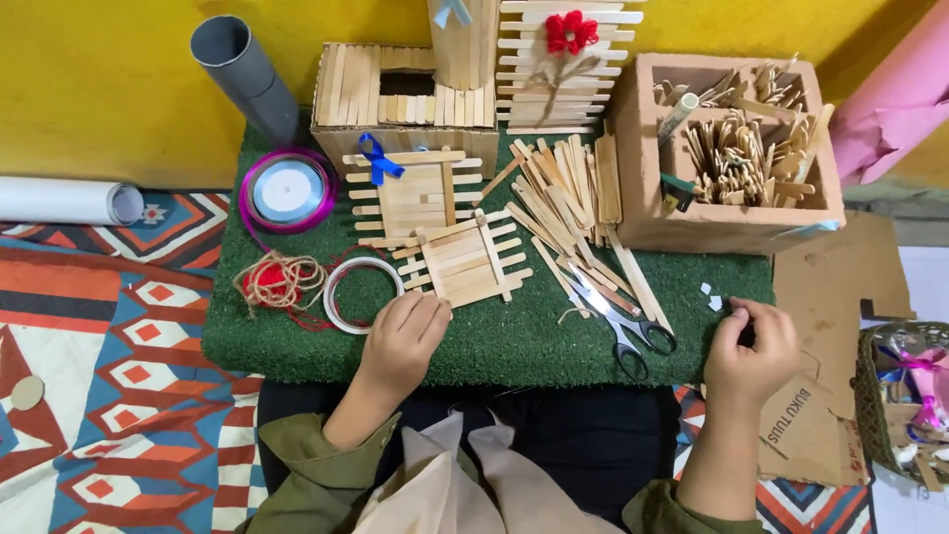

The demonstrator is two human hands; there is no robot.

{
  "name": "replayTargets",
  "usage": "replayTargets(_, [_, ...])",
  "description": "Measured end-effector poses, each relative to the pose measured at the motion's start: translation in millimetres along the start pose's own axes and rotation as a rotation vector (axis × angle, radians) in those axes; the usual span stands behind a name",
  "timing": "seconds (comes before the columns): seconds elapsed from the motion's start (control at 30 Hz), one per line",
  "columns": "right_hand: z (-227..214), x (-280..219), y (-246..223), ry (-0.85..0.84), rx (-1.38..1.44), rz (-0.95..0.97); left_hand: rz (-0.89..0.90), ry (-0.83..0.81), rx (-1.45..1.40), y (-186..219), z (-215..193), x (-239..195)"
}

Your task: The person cuts small pieces of double-sided tape and applies them to popsicle sticks for a craft project.

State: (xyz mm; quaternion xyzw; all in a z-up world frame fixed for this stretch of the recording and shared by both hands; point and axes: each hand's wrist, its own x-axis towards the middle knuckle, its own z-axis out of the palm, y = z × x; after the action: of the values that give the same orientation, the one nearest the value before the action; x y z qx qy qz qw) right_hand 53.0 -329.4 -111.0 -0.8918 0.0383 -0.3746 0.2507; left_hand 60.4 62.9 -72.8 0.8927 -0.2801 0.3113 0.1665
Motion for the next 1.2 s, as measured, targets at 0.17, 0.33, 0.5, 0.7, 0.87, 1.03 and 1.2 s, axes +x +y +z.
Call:
replayTargets(0.17, [0.2, -1.6, -0.7, 0.023, 0.014, -0.010, 0.020, -0.012, 0.025, -1.2, -1.4, -0.7])
replayTargets(0.33, [2.5, -3.0, 3.8, 0.046, -0.013, -0.015, 0.033, -0.006, 0.025, -2.7, 0.1, -0.2])
replayTargets(0.5, [0.5, -2.2, 0.9, 0.032, -0.009, -0.015, 0.029, -0.008, 0.052, -2.0, 0.1, -0.2])
replayTargets(0.7, [1.2, -1.8, 0.8, 0.039, -0.011, -0.015, 0.000, 0.029, 0.045, 7.0, -1.3, 12.8])
replayTargets(0.87, [0.4, -1.1, -2.3, 0.043, 0.005, -0.020, 0.068, 0.010, -0.002, 21.3, 16.5, 33.3])
replayTargets(1.03, [-2.1, 0.9, -5.8, 0.035, 0.004, -0.017, 0.087, -0.017, -0.076, 28.2, 35.2, 46.0])
replayTargets(1.2, [-3.9, 3.8, -9.0, 0.026, 0.015, -0.021, 0.091, -0.050, -0.094, 25.0, 40.6, 46.7])
